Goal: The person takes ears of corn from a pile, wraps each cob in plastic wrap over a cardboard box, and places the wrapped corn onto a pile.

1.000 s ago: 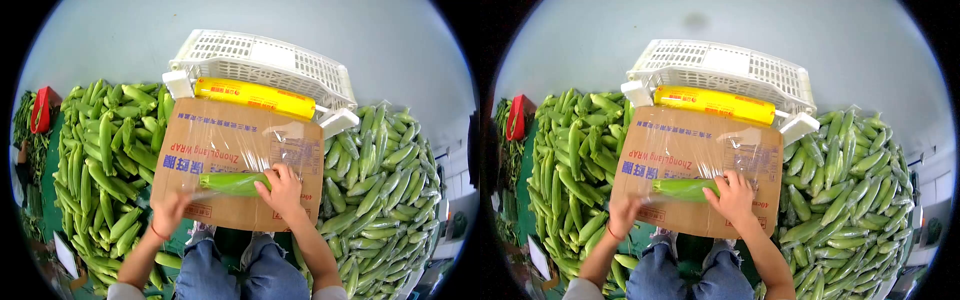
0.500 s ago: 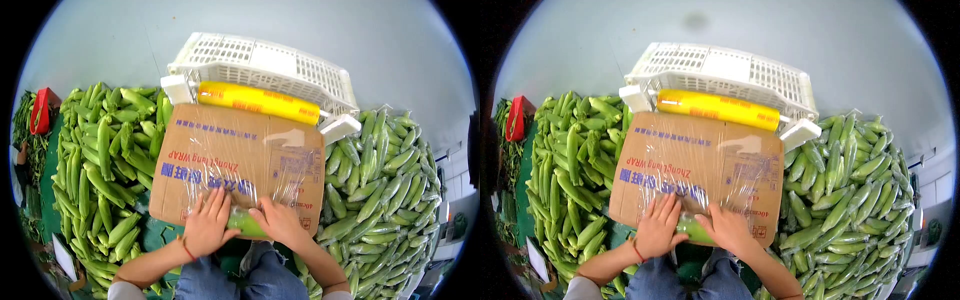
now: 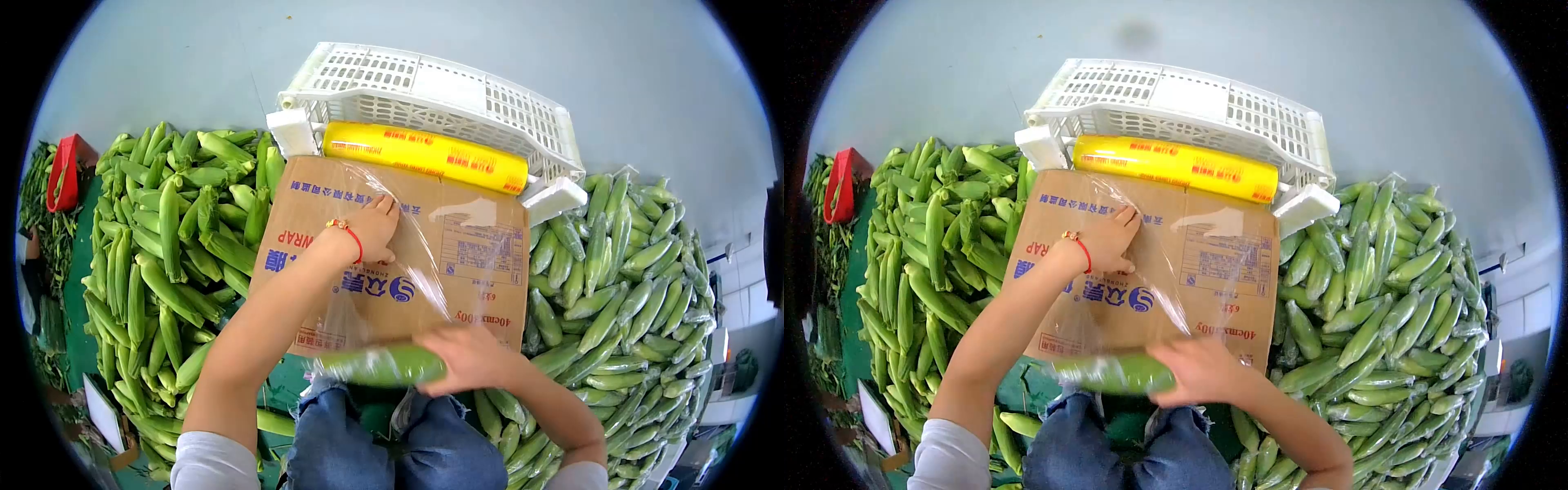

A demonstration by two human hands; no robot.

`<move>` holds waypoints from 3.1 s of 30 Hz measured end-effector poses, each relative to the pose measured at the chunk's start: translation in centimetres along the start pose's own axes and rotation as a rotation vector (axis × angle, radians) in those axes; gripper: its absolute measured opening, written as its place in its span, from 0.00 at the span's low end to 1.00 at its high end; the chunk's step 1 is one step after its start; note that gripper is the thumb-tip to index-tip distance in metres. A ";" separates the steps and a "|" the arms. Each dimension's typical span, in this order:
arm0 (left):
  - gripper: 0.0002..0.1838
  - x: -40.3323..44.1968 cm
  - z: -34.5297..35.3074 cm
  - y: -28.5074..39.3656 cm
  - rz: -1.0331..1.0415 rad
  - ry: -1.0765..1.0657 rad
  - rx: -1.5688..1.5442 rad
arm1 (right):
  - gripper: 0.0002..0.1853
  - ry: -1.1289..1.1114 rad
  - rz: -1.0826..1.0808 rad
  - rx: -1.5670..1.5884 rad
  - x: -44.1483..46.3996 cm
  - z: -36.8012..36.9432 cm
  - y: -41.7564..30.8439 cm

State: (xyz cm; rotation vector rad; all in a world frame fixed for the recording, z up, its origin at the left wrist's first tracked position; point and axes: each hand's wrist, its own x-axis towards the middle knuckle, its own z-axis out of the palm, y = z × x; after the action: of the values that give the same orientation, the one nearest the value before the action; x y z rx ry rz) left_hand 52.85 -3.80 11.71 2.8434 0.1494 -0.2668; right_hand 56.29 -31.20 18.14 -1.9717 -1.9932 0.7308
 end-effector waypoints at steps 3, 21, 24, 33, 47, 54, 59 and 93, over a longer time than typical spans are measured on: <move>0.40 -0.9 -1.5 -0.2 0.007 0.097 -0.308 | 0.35 -0.461 0.035 0.282 -4.8 0.2 -0.1; 0.12 -8.3 -0.5 8.0 -0.351 0.811 -1.845 | 0.45 0.129 0.332 2.064 -0.2 5.0 -2.3; 0.10 -11.6 4.4 6.1 -0.340 0.963 -0.680 | 0.33 0.568 0.330 1.016 -2.5 3.4 -1.2; 0.31 -19.2 5.1 10.9 -0.593 -0.396 -1.665 | 0.19 0.675 -0.479 1.401 -3.2 -2.7 -2.8; 0.36 -11.7 1.5 15.2 0.382 0.183 -0.441 | 0.26 1.819 0.717 1.436 -18.5 -2.9 9.6; 0.36 -14.6 4.9 8.2 -0.081 0.417 -0.181 | 0.22 2.238 0.795 0.322 -37.1 -16.0 24.6; 0.36 -12.5 4.6 3.5 -0.245 0.584 -0.253 | 0.20 0.901 0.664 -0.026 -14.0 -1.6 11.9; 0.35 -20.3 22.0 -18.7 -0.996 1.189 -1.036 | 0.06 0.375 0.668 0.439 -9.0 6.4 2.1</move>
State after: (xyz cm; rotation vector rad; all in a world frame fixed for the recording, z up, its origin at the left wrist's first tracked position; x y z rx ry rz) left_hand 26.95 6.25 -10.02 1.3538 1.3953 1.0152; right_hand 55.38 -41.27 13.24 -2.2627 -0.8599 0.7662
